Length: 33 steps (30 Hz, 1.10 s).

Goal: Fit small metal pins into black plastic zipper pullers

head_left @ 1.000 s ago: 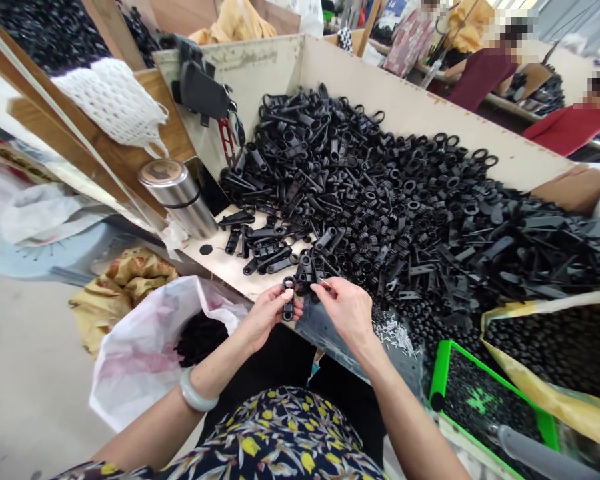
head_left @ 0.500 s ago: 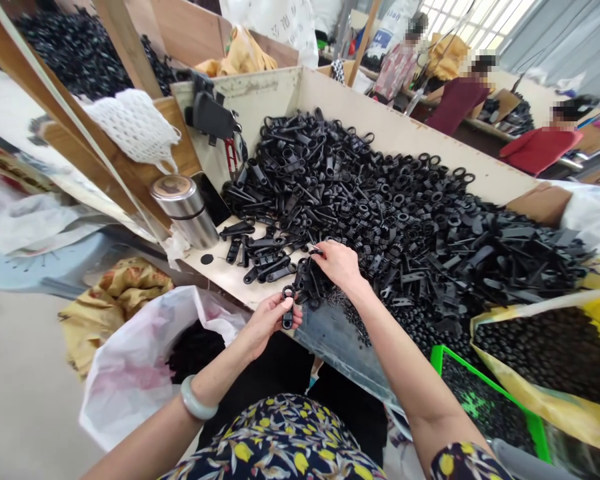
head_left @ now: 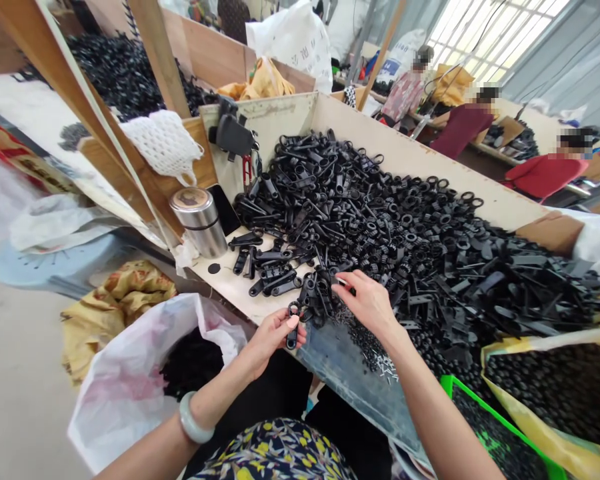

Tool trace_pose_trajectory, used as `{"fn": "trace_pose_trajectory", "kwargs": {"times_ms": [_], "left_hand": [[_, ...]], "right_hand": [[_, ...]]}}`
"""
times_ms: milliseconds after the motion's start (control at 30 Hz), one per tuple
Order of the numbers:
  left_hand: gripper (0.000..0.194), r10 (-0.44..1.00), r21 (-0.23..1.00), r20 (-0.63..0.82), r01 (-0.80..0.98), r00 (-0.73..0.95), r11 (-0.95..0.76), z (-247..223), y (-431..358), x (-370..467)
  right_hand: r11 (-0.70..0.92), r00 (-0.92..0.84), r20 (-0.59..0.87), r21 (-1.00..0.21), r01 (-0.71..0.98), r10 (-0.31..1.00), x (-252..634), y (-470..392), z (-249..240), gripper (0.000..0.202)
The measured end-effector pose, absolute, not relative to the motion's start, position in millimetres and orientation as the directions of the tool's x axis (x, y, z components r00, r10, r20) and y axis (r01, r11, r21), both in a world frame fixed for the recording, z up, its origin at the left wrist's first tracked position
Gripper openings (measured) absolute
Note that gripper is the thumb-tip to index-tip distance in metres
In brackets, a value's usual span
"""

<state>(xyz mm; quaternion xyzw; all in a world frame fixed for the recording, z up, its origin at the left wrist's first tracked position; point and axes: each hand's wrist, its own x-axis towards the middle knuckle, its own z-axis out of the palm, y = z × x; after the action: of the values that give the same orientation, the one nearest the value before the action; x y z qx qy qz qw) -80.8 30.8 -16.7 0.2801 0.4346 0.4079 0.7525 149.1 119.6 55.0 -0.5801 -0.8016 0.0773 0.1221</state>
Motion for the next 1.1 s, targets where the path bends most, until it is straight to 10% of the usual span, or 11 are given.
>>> {"fn": "trace_pose_trajectory", "kwargs": {"times_ms": [233,600,800,1100], "left_hand": [[0.055,0.852,0.775,-0.451,-0.358,0.264,0.521,-22,31,-80],[0.051,0.835,0.778,-0.468,-0.314,0.288,0.545,-19,32,-81],[0.048,0.841,0.779,-0.456,-0.327,0.290,0.535,-22,32,-80],[0.053,0.840,0.779,-0.458,-0.324,0.290,0.537,-26,32,-79]], "right_hand": [[0.229,-0.234,-0.034,-0.106,0.968,0.972,99,208,56,0.026],[0.061,-0.065,-0.008,-0.262,0.963,0.998,152,235,76,0.039],[0.245,-0.245,0.007,0.015,0.969,0.970,166,216,76,0.024],[0.432,-0.432,-0.022,0.093,0.897,0.902,179,201,63,0.022]]}}
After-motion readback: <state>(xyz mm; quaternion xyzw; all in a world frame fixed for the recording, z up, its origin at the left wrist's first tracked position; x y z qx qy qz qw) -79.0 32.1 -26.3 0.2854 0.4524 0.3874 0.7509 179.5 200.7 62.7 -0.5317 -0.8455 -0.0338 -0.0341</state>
